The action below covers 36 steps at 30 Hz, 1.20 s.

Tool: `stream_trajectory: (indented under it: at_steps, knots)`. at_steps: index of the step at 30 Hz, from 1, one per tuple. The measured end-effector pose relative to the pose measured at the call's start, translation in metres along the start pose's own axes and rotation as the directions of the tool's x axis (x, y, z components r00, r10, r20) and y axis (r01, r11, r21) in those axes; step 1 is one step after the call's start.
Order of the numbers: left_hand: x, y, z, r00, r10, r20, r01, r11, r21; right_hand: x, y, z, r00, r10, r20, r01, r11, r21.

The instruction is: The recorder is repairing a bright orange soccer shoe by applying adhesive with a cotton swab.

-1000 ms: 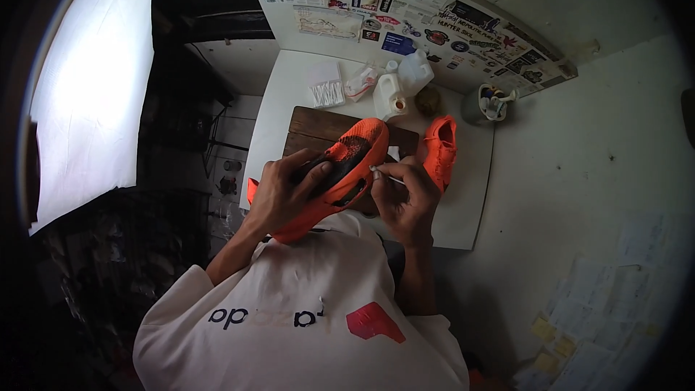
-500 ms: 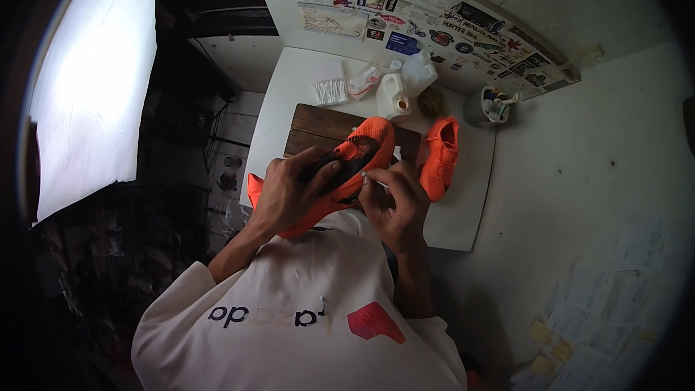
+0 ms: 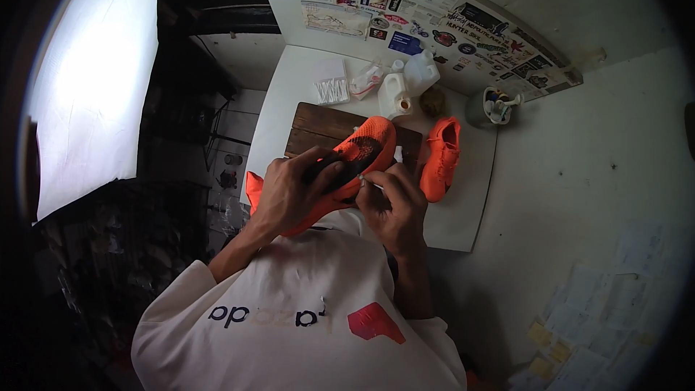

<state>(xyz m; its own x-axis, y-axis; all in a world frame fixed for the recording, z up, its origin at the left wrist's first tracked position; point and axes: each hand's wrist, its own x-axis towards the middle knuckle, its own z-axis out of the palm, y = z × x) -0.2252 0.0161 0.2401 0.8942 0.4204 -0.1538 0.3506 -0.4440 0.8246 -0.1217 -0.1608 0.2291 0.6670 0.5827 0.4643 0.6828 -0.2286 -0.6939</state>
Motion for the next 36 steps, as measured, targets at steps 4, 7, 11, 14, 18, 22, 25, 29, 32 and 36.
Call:
stream_trajectory:
  at_steps: [4, 7, 11, 14, 18, 22, 25, 29, 32, 36]
  knots:
    - [0.0, 0.002, -0.001, 1.0, 0.011, -0.002, -0.011, 1.0, 0.004, 0.002, 0.001, 0.0, 1.0, 0.026, -0.016, -0.027, 0.999, -0.029]
    - [0.002, 0.006, -0.002, 0.998, -0.046, 0.034, 0.045, 0.999, 0.026, -0.003, 0.001, 0.002, 0.999, -0.02, 0.041, 0.02, 1.0, 0.003]
    - [0.006, -0.012, 0.004, 0.997, 0.048, -0.06, -0.056, 0.99, -0.132, 0.001, 0.004, -0.007, 0.995, -0.036, 0.089, 0.02, 0.985, 0.173]
    - [0.015, -0.022, 0.002, 1.0, -0.005, -0.021, 0.0, 0.967, -0.256, -0.01, 0.018, -0.012, 0.967, 0.249, -0.051, -0.199, 0.867, 0.457]
    - [0.021, -0.031, 0.003, 0.988, -0.05, 0.147, 0.102, 0.922, -0.375, -0.015, 0.028, -0.015, 0.947, 0.321, -0.013, -0.282, 0.85, 0.444]
    - [0.02, -0.033, 0.008, 0.978, -0.038, 0.206, 0.112, 0.927, -0.358, -0.012, 0.022, -0.014, 0.938, 0.342, 0.052, -0.327, 0.829, 0.454]
    - [0.017, -0.034, 0.007, 0.985, 0.026, 0.173, 0.026, 0.957, -0.288, -0.009, 0.021, -0.017, 0.936, 0.328, 0.126, -0.348, 0.812, 0.469]
    - [0.012, -0.02, -0.002, 0.986, 0.084, 0.145, -0.042, 0.962, -0.27, -0.005, 0.026, -0.02, 0.953, 0.185, 0.239, -0.26, 0.905, 0.337]
    - [0.011, -0.016, -0.007, 0.975, 0.078, 0.208, -0.028, 0.972, -0.233, 0.001, 0.017, -0.025, 0.944, 0.099, 0.314, -0.181, 0.952, 0.245]
    - [0.01, -0.012, -0.009, 0.972, 0.065, 0.227, -0.025, 0.984, -0.174, 0.002, 0.016, -0.03, 0.935, 0.095, 0.341, -0.137, 0.985, 0.101]
